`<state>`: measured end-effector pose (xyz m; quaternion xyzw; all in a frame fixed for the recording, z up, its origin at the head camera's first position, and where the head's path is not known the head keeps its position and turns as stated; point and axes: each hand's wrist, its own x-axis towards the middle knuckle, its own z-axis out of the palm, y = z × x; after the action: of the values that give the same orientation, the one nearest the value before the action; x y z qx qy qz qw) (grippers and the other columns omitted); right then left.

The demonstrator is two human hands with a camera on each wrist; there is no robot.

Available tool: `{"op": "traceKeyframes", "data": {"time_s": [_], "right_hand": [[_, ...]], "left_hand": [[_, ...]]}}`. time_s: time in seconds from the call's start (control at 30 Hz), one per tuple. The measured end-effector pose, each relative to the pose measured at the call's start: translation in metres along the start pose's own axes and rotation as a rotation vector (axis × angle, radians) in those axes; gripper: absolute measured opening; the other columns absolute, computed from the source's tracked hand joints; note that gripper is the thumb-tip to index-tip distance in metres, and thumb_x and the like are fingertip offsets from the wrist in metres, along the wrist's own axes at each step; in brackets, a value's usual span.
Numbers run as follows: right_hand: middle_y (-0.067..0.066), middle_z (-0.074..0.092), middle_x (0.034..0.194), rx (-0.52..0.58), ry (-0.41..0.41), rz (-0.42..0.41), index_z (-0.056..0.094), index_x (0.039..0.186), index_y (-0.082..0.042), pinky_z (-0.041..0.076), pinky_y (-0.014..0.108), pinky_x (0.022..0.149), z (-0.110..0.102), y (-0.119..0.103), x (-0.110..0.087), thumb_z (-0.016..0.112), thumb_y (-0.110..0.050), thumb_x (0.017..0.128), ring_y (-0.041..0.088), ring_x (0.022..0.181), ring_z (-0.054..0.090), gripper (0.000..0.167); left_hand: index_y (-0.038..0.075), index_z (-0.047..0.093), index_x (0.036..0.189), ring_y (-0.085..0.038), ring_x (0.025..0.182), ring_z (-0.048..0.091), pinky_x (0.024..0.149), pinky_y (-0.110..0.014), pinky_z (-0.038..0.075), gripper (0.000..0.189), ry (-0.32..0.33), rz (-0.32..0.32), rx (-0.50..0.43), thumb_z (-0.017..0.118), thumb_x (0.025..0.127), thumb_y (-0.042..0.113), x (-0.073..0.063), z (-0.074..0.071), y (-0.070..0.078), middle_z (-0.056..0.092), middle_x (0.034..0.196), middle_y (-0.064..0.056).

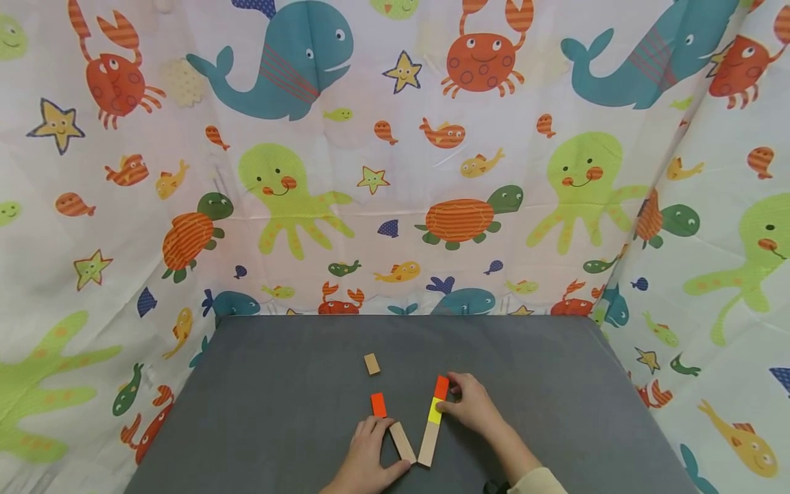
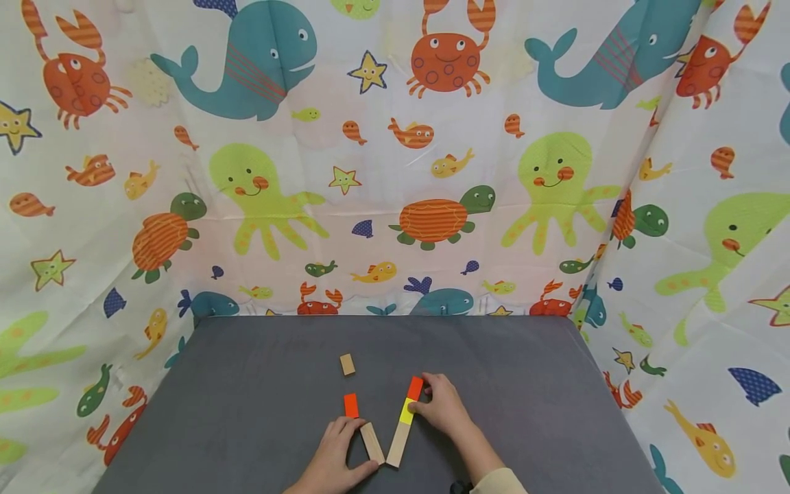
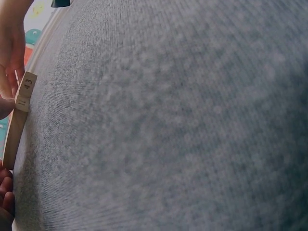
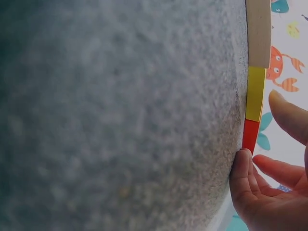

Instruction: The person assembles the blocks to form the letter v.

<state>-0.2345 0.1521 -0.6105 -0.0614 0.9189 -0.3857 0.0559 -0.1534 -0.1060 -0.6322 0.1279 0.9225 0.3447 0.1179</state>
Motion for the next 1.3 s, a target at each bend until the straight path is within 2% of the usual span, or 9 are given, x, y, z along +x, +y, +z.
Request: {"op": "traceKeyframes", "data": {"time_s": [0.2, 0.37, 0.53, 0.7, 0.8, 0.87, 1.1, 1.3], "right_hand": [[0.014, 0.062, 0.122, -0.013, -0.004, -0.005, 0.058, 0.137, 0.002, 0.055, 0.045, 0.090, 0.000, -0.001, -0.002, 0.091, -0.024, 0.075, 0.019, 0.100, 0.063, 0.075], [0.014, 0.062, 0.120, -0.022, 0.000, -0.019, 0.059, 0.136, 0.002, 0.054, 0.044, 0.088, 0.001, -0.001, -0.004, 0.091, -0.022, 0.074, 0.020, 0.099, 0.063, 0.073], [0.014, 0.061, 0.121, -0.022, -0.002, -0.009, 0.059, 0.136, 0.002, 0.054, 0.042, 0.085, 0.001, -0.002, -0.004, 0.091, -0.021, 0.074, 0.021, 0.100, 0.063, 0.073], [0.015, 0.060, 0.122, -0.016, -0.002, -0.008, 0.059, 0.136, 0.002, 0.056, 0.040, 0.082, 0.001, -0.001, -0.003, 0.091, -0.020, 0.074, 0.021, 0.101, 0.064, 0.073], [0.014, 0.060, 0.122, -0.017, -0.002, -0.009, 0.059, 0.136, 0.002, 0.056, 0.038, 0.082, 0.001, -0.001, -0.004, 0.090, -0.020, 0.075, 0.021, 0.101, 0.063, 0.073], [0.014, 0.060, 0.122, -0.016, 0.000, -0.010, 0.059, 0.136, 0.002, 0.057, 0.038, 0.082, 0.001, -0.001, -0.005, 0.090, -0.020, 0.075, 0.020, 0.101, 0.063, 0.073], [0.013, 0.060, 0.121, -0.007, 0.002, 0.003, 0.059, 0.136, 0.001, 0.058, 0.038, 0.082, 0.002, 0.000, -0.005, 0.090, -0.020, 0.075, 0.020, 0.101, 0.062, 0.072], [0.013, 0.059, 0.123, 0.000, -0.007, 0.005, 0.058, 0.138, 0.001, 0.058, 0.038, 0.083, 0.003, 0.000, -0.004, 0.090, -0.019, 0.076, 0.021, 0.103, 0.062, 0.072]], "left_hand": [[0.014, 0.056, 0.137, -0.025, 0.111, 0.049, 0.095, -0.054, 0.048, 0.076, -0.002, -0.015, -0.017, 0.074, 0.082, 0.062, 0.000, -0.002, 0.000, 0.054, 0.125, -0.004], [0.011, 0.055, 0.136, -0.019, 0.104, 0.052, 0.089, -0.047, 0.051, 0.073, 0.028, 0.002, -0.022, 0.074, 0.084, 0.059, 0.001, -0.009, 0.001, 0.056, 0.116, 0.000], [0.010, 0.059, 0.133, -0.009, 0.092, 0.055, 0.078, -0.032, 0.051, 0.061, 0.142, 0.086, -0.029, 0.074, 0.089, 0.049, 0.002, -0.017, 0.000, 0.057, 0.107, 0.003], [0.007, 0.064, 0.127, -0.011, 0.084, 0.057, 0.070, -0.027, 0.049, 0.047, 0.293, 0.144, -0.005, 0.077, 0.090, 0.034, 0.005, -0.027, 0.000, 0.060, 0.098, 0.001], [0.007, 0.065, 0.125, -0.014, 0.084, 0.058, 0.070, -0.028, 0.049, 0.043, 0.360, 0.142, 0.011, 0.078, 0.089, 0.028, 0.007, -0.033, 0.002, 0.061, 0.096, -0.001], [0.007, 0.066, 0.124, -0.015, 0.085, 0.059, 0.071, -0.029, 0.050, 0.041, 0.383, 0.128, 0.016, 0.078, 0.089, 0.026, 0.009, -0.036, 0.002, 0.062, 0.097, -0.001], [0.009, 0.066, 0.123, -0.017, 0.092, 0.060, 0.076, -0.036, 0.053, 0.041, 0.404, 0.035, 0.060, 0.078, 0.089, 0.027, 0.015, -0.041, -0.002, 0.063, 0.105, -0.003], [0.009, 0.066, 0.126, -0.020, 0.103, 0.061, 0.084, -0.044, 0.055, 0.043, 0.412, 0.023, 0.093, 0.078, 0.088, 0.027, 0.019, -0.041, -0.007, 0.062, 0.115, -0.006]]}}
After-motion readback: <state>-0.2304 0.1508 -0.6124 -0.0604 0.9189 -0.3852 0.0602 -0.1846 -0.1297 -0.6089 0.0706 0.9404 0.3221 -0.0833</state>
